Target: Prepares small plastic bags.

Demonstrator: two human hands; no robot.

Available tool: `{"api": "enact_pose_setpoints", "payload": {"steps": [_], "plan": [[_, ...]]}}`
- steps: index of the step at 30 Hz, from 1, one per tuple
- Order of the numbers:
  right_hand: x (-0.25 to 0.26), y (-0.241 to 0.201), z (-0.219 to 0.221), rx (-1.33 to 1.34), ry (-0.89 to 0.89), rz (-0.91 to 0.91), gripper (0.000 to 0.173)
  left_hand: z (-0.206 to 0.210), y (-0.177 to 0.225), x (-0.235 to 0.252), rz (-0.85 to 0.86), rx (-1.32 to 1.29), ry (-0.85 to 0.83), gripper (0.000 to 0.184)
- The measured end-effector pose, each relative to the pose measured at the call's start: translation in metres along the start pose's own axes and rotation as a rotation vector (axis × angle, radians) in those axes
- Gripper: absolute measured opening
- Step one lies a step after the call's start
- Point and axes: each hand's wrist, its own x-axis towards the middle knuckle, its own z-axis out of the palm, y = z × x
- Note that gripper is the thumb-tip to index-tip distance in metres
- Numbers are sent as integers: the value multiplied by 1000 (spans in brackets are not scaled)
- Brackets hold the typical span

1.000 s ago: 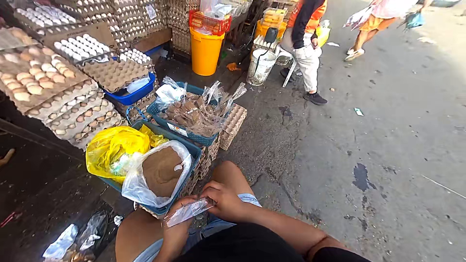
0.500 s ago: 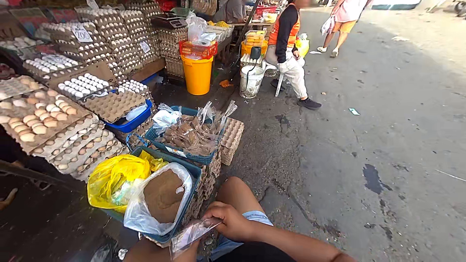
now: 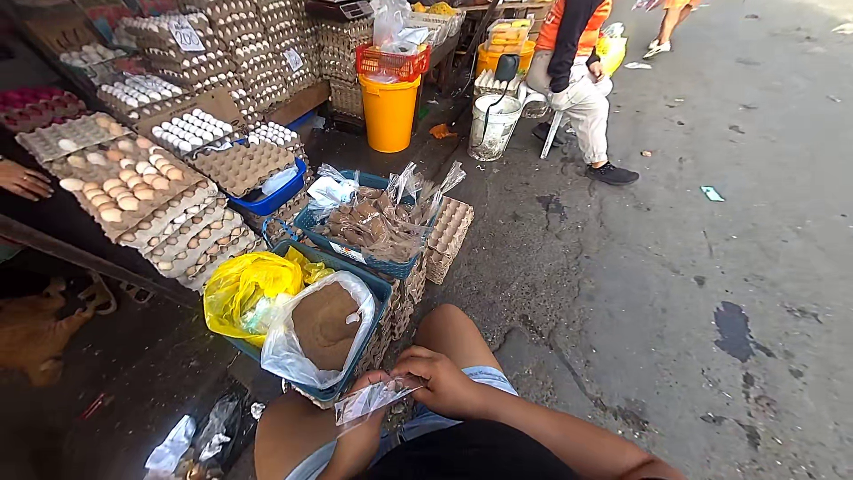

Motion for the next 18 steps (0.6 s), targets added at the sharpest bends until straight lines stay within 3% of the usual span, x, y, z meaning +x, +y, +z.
{"api": "enact_pose_setpoints", "payload": {"steps": [11, 14, 18], "plan": [[-1, 1, 0, -36, 4, 10, 16, 0, -2, -1, 63, 24, 32, 19], [-1, 3, 2, -76, 19, 16, 14, 1, 2, -1, 14, 90, 47, 24], [-1, 2, 4, -126, 48, 62, 16, -1, 2, 1, -37, 175, 13, 15]]}}
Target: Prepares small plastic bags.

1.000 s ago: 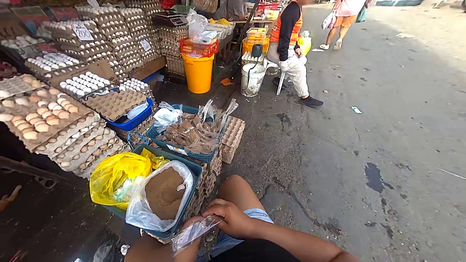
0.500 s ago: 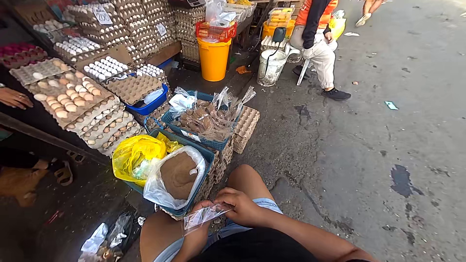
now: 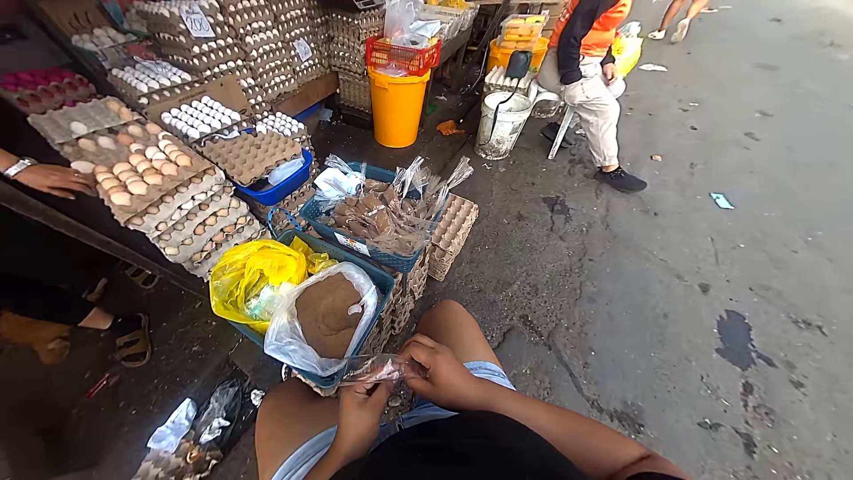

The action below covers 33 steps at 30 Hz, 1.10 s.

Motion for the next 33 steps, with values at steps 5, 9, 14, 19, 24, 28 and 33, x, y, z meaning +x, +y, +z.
{"api": "enact_pose_setpoints", "payload": {"steps": [5, 9, 14, 19, 24, 28, 33], "plan": [[3, -4, 0, -17, 7, 69, 17, -1, 0, 1, 20, 38, -9, 11], [3, 1, -2, -22, 47, 124, 15, -3, 0, 3, 89, 39, 8, 15], [2, -3, -5, 119, -26, 125, 18, -1, -1, 2, 29, -5, 2, 18], [3, -2, -7, 142, -87, 89, 14, 4, 6, 3, -58, -64, 33, 25], [0, 4, -4, 150, -140, 2, 16, 2, -5, 3, 116, -174, 17, 25], [-2, 5, -1, 114, -92, -55, 14, 0, -4, 2, 151, -161, -1, 28], [-2, 4, 1, 42, -66, -125, 14, -3, -5, 0, 159, -140, -38, 21]]}}
